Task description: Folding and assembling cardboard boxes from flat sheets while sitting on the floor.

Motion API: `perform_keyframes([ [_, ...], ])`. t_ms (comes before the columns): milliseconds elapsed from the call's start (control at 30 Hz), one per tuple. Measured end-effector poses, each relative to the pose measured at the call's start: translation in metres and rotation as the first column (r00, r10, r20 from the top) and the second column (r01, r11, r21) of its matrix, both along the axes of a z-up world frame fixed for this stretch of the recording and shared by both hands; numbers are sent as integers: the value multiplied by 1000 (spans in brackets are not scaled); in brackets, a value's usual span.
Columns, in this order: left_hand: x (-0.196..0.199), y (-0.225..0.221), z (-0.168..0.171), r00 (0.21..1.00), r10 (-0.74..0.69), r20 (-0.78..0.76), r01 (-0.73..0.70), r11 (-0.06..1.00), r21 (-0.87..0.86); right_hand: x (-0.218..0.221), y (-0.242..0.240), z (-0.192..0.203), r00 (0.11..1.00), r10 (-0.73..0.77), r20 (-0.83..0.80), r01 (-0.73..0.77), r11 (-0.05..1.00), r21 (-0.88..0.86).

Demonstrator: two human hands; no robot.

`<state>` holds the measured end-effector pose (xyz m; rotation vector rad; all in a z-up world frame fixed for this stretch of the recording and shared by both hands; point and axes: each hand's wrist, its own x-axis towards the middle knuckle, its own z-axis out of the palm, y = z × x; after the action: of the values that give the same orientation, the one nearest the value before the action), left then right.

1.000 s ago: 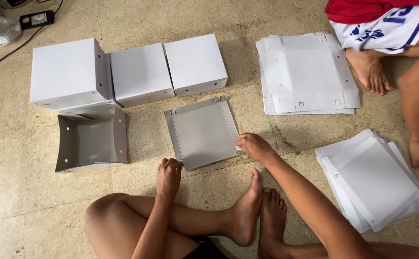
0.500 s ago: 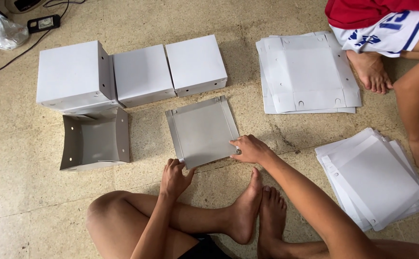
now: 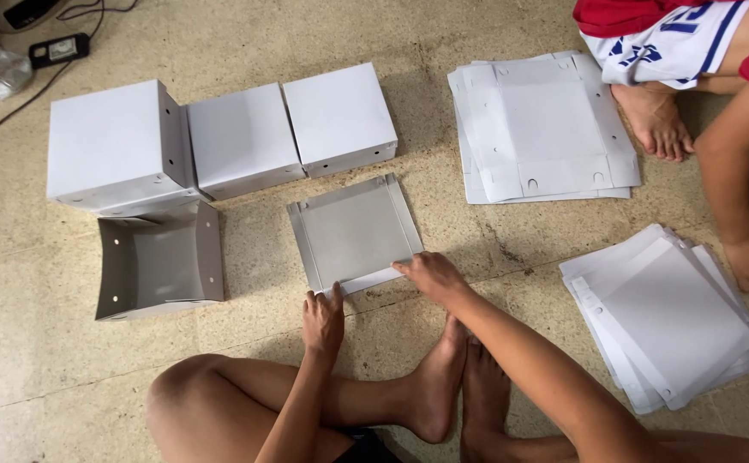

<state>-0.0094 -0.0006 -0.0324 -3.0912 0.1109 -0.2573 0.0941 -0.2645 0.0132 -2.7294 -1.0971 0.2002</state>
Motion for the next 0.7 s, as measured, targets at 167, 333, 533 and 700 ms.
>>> perform_keyframes([
  [167, -6, -18, 11, 998, 49, -35, -47, 996, 71, -7, 19, -55, 964, 12, 265, 52, 971, -232],
  [333, -9, -35, 49, 983, 174, -63, -178, 982, -69, -13, 22, 2, 972, -58, 226, 103, 976, -192],
  [533, -5, -40, 76, 914, 252, -317, -285, 956, -63, 6, -5, -3, 964, -256, -67, 259, 965, 50],
  [700, -8, -46, 60, 978, 133, -158, -154, 980, -127, 22, -23, -92, 972, -177, 154, 141, 965, 220],
])
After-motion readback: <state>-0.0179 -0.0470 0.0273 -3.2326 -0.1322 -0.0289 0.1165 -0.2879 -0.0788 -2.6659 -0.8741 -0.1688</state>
